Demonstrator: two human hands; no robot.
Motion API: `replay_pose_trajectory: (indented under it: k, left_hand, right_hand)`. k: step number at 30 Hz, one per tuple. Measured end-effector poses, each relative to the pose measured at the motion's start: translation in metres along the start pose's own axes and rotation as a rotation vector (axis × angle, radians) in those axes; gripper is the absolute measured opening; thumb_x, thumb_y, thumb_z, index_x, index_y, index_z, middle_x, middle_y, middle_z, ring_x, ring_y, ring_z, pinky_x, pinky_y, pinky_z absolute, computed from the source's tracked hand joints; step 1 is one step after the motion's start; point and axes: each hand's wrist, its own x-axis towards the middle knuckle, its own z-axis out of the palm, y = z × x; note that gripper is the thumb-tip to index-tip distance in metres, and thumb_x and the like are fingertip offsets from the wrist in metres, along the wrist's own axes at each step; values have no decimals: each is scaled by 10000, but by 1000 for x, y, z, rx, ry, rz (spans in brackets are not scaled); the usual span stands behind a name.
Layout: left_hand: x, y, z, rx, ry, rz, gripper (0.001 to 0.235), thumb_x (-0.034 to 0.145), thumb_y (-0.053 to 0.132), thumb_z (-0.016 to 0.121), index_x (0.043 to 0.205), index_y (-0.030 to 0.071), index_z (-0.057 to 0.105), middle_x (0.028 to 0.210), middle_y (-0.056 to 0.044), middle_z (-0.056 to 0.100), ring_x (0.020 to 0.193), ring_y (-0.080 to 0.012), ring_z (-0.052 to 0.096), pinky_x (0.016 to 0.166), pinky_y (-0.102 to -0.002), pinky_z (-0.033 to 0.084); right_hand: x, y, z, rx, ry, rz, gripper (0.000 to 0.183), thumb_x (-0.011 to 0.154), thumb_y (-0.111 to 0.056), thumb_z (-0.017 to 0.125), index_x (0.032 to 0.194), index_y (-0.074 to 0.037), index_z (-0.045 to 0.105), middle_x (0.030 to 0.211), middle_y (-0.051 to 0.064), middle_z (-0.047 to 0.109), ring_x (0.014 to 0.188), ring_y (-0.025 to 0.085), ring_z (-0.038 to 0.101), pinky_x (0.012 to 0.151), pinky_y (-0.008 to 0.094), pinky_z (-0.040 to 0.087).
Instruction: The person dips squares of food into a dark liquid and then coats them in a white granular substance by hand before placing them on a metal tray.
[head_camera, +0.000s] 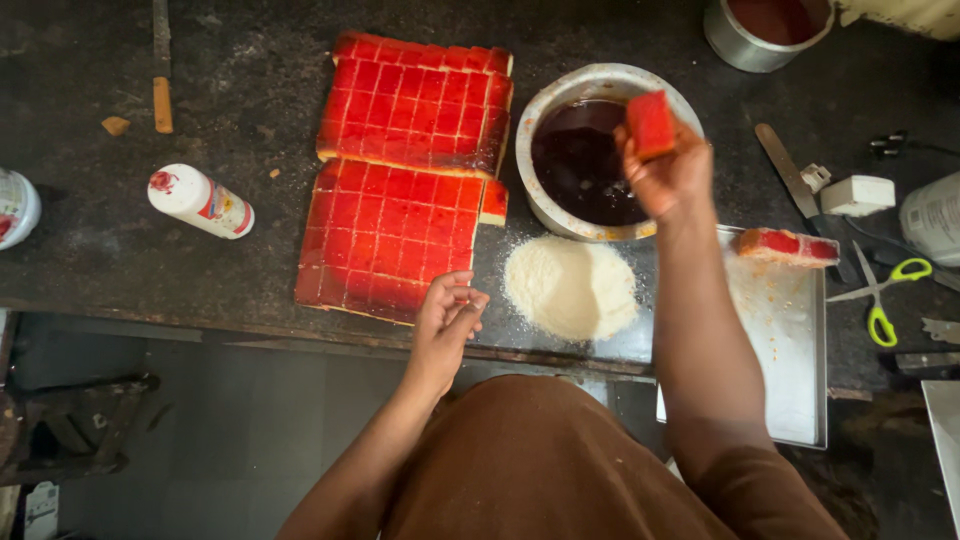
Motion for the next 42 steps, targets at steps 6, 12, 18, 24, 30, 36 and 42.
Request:
replay_pose_trajectory:
  k: [6, 12, 18, 24, 30, 36, 42]
  left_hand:
    - [1, -3, 3, 4, 2, -39, 419, 981, 151, 672, 1355, 54, 511, 1041, -38, 662, 782, -88, 573, 683, -240, 457]
    - [9, -4, -4, 8, 0, -15, 428, 968, 137, 674, 1358, 60, 515, 1056, -33, 665, 785, -83, 577, 681, -233, 451]
    - [14, -10, -17, -40, 26, -49, 437, 963, 135, 681, 1355, 67, 502, 1050, -23, 642, 775, -81, 559, 677, -235, 445]
    - [19, -8, -10, -39, -23, -64, 428, 982, 142, 667, 1365, 55, 500, 1066, -27, 651, 785, -83, 565, 689, -232, 438]
    - [16, -8, -7, -47, -55, -84, 445, 978, 146, 667, 1377, 55, 494, 1066, -28, 644, 826, -79, 565, 706, -239, 458]
    - [16, -17, -6, -38, -44, -106, 435, 984, 149, 676, 1369, 45, 503, 1036, -42, 649, 790, -91, 555, 689, -243, 445]
    - [16, -19, -8, -74, -70, -109, 461, 973, 163, 674, 1378, 45, 489, 1059, -40, 664, 796, -86, 559, 691, -237, 457]
  right_hand:
    - [-24, -79, 48, -17, -313, -410, 356, 966, -109, 649, 1271, 54, 565, 1152, 206, 635, 1033, 314, 707, 906, 417, 649]
    - [-13, -25, 24, -278, -226, -229, 363, 955, -125, 635, 1310, -72, 576, 1253, 115, 665, 1138, 289, 670, 933, 495, 589]
    - [-6, -29, 5, 15, -219, -21, 403, 1053, -84, 615, 1439, -6, 527, 1357, 182, 640, 1229, 337, 651, 1035, 517, 548]
    - [-10, -35, -2, -523, -339, -691, 381, 1125, -84, 721, 1430, -43, 496, 1371, 137, 618, 1186, 308, 627, 1007, 516, 547]
    - [11, -8, -26, -269, 63, 17, 401, 939, -168, 680, 1314, -64, 581, 1190, 130, 715, 1063, 300, 690, 865, 440, 607]
    - [8, -14, -40, -549, -75, -248, 394, 940, -161, 683, 1307, -80, 567, 1210, 108, 680, 1098, 287, 694, 929, 476, 596]
    - [29, 14, -55, -415, 200, 88, 401, 923, -232, 694, 1282, -75, 609, 1101, 117, 712, 956, 269, 665, 795, 400, 512]
